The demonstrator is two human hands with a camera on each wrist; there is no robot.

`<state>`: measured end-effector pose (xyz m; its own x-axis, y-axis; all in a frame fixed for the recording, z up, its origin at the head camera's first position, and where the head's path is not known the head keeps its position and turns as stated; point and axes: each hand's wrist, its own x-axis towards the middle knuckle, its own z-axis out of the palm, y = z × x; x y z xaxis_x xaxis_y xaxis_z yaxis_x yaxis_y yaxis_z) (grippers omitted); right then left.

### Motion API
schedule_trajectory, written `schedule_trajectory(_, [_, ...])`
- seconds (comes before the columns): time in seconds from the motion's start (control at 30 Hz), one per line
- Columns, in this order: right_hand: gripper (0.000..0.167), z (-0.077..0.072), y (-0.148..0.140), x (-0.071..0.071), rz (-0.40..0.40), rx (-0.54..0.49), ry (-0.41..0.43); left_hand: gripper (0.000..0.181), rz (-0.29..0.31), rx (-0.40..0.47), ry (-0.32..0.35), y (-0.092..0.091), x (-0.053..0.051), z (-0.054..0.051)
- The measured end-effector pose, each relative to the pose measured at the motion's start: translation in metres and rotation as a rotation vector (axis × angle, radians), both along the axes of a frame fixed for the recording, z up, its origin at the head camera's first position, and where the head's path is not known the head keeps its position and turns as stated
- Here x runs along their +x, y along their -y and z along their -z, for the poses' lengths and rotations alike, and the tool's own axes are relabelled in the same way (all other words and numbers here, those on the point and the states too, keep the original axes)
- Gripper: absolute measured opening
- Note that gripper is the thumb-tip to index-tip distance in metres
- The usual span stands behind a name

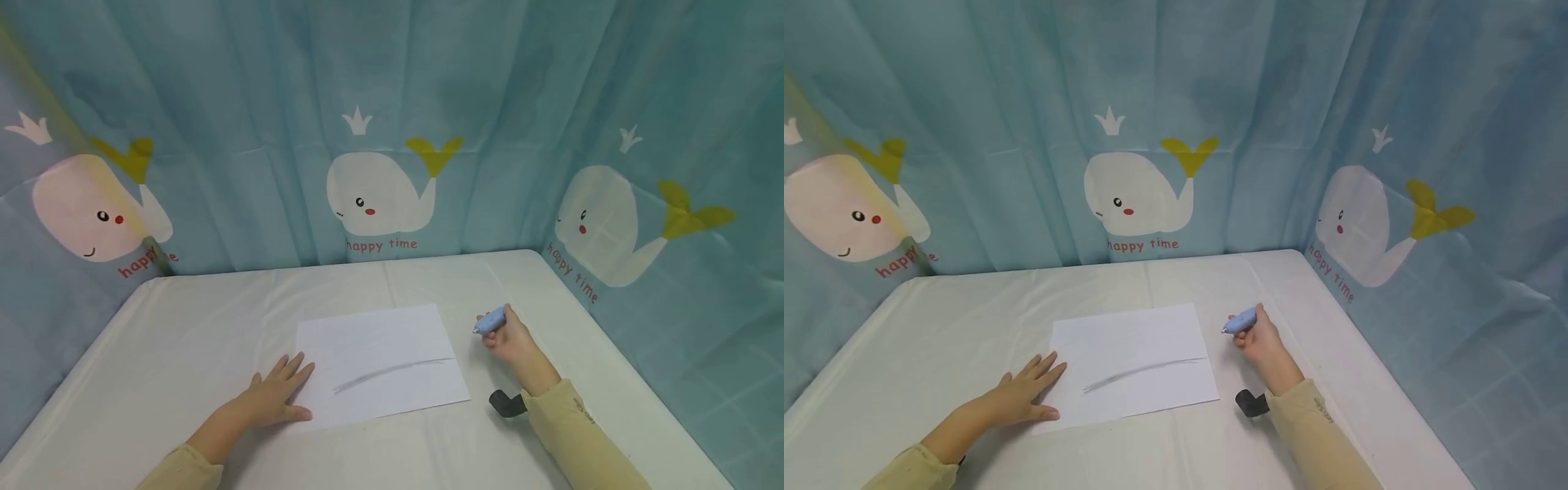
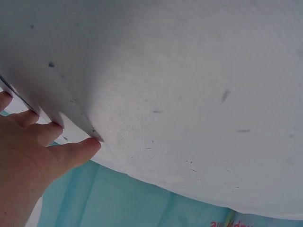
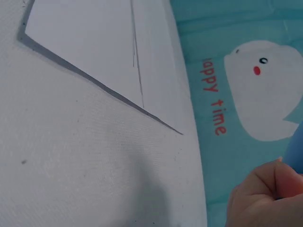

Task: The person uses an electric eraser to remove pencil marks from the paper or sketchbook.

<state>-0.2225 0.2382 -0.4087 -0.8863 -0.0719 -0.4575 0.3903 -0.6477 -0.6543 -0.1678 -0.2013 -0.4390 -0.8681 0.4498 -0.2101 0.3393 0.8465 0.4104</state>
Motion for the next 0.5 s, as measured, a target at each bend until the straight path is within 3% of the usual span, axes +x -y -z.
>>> schedule_trajectory(0.1, [0.026,0.002,0.002,0.002,-0.039,0.031,-0.051,0.091,-0.007,0.003,0.008,0.0,0.004,0.0])
schedule_trajectory(0.23, [0.043,0.003,0.003,0.006,-0.075,0.034,-0.094,0.091,-0.003,-0.009,0.022,-0.001,0.006,-0.002])
schedule_trajectory(0.5, [0.03,-0.004,0.0,0.014,-0.094,-0.159,-0.147,0.093,0.019,-0.048,0.044,-0.001,0.001,-0.005])
